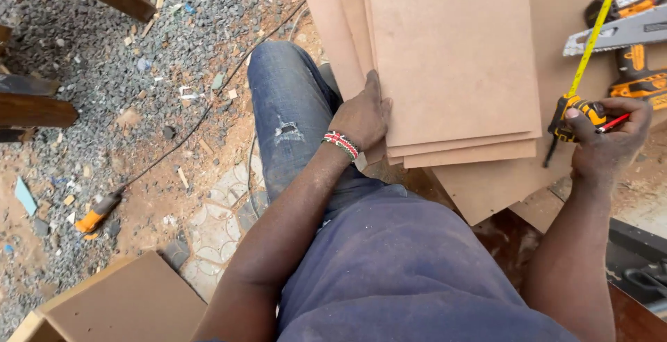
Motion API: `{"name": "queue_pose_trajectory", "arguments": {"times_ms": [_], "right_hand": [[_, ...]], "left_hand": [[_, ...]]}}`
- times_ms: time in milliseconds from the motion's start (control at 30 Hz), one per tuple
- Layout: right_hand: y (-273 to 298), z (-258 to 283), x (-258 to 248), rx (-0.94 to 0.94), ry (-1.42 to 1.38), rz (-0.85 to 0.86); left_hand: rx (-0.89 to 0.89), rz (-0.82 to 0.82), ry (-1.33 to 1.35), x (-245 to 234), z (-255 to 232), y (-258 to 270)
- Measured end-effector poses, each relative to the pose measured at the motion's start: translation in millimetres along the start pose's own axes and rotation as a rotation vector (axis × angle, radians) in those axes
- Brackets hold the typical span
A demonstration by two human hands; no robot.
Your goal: Measuring and marking wood panels using a tape measure and pencil in preparation for cutting
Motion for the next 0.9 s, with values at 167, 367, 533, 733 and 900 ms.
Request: {"name": "queue_pose_trajectory", "arguments": {"times_ms": [167, 367, 533, 733, 900], "right_hand": [[2.3, 75.3, -10.1, 0.010, 0.046, -0.023], [10.2, 62.2, -8.5, 0.464, 0.227, 0.110], [16.2, 28.8, 0.6, 0.556, 0.303, 0.361], [5.6, 44.8, 2.1, 0.481, 0.391, 0.071], [-4.6, 143.0, 45.9, 0.085, 0.226, 0.154]], "left_hand": [[-0.001, -0.008, -0.062, 1.3, -6.1, 1.4], [0.002, -0.076, -0.087, 11.9, -12.3, 17.4], [-0.031, -0.001, -0.036, 16.7, -7.7, 21.7], [-0.033, -0.041, 0.190, 24.4, 9.3, 20.0], [-0.034, -0.061, 0.332, 37.6, 13.5, 10.4]]}}
Point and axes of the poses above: each hand's wrist, its own y-axis away from the middle knuckle, its own x-axis out of the palm, z = x × y, the point moved 3 cm from there along -y, towards the middle knuckle, and after that the axes turned 3 degrees about z, right-handed, at the moved point
